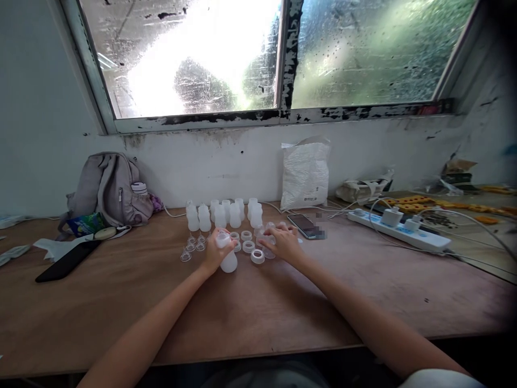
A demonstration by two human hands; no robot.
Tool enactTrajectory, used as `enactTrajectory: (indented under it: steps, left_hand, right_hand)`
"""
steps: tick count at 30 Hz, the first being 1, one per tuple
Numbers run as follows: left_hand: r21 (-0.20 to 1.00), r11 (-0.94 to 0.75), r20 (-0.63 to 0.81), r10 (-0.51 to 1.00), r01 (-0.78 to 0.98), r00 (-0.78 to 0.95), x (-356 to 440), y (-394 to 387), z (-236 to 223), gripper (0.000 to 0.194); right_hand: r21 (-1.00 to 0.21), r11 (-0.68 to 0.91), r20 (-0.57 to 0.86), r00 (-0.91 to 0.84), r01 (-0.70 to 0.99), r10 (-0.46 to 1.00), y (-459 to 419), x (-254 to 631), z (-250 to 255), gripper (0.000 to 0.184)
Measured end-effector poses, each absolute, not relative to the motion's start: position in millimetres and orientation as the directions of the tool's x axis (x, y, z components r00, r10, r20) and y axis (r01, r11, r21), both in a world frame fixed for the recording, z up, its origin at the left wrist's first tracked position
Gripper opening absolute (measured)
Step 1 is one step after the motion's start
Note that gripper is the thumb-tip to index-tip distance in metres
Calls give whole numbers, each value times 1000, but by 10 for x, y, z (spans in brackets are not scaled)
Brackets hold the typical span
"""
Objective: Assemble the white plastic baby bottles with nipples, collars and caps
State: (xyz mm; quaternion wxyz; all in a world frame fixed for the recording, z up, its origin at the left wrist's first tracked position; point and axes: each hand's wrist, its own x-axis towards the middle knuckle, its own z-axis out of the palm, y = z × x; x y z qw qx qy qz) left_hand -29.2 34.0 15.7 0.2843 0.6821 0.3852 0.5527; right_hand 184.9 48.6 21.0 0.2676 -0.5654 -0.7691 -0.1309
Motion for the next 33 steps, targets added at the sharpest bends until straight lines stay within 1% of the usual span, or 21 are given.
enactTrajectory:
  steps: [2,4,7,12,15,18,20,22,24,26,29,31,33]
  left_hand:
    - [807,-553,528,833,206,164,-291,313,115,25]
    - [818,-541,502,837,193,220,-266,268,84,28]
    - [860,-490,438,852,144,286,-215,217,56,33]
    - [891,-446,393,848,79,354,-180,169,40,40]
    - [887,-446,367,836,117,408,-180,151,5,42]
    - [906,-392,283,839,156,464,-166,145,-35,40]
    - [945,-306,224,862,114,456,-148,142,-42,38]
    - [975,-222,196,901,25,386,-135,133,-28,38]
    - [984,-170,180,932,-57,315,-131,120,1,40]
    - [987,-127,151,942,-97,301,-135,102,38,39]
    - [994,-48,85,912,-102,401,-144,67,90,37]
    - [995,2,46,875,-99,481,-145,40,111,37]
    - [995,34,24,841,-96,541,-142,15,120,37]
  right_hand:
    - [-79,295,483,-222,952,847,475,1845,202,25]
    - [-62,296,423,-244,953,873,446,1820,204,23]
    - [-55,328,381,-284,943,880,396,1779,207,21]
    - [-53,372,381,-326,927,865,339,1757,192,19]
    - [-48,353,403,-306,934,863,333,1776,178,22]
    - [-73,340,400,-285,937,871,349,1801,179,23]
    - [-133,341,415,-260,931,872,366,1809,200,22]
    - [-251,368,483,-213,895,849,378,1807,242,24]
    - [-416,442,571,-149,794,807,379,1796,299,29]
    - [-577,523,621,-78,627,780,369,1783,355,34]
    - [-753,558,607,40,348,794,350,1767,413,38]
    - [-816,542,569,110,200,815,348,1765,430,37]
    - [-848,518,530,153,114,834,354,1770,439,36]
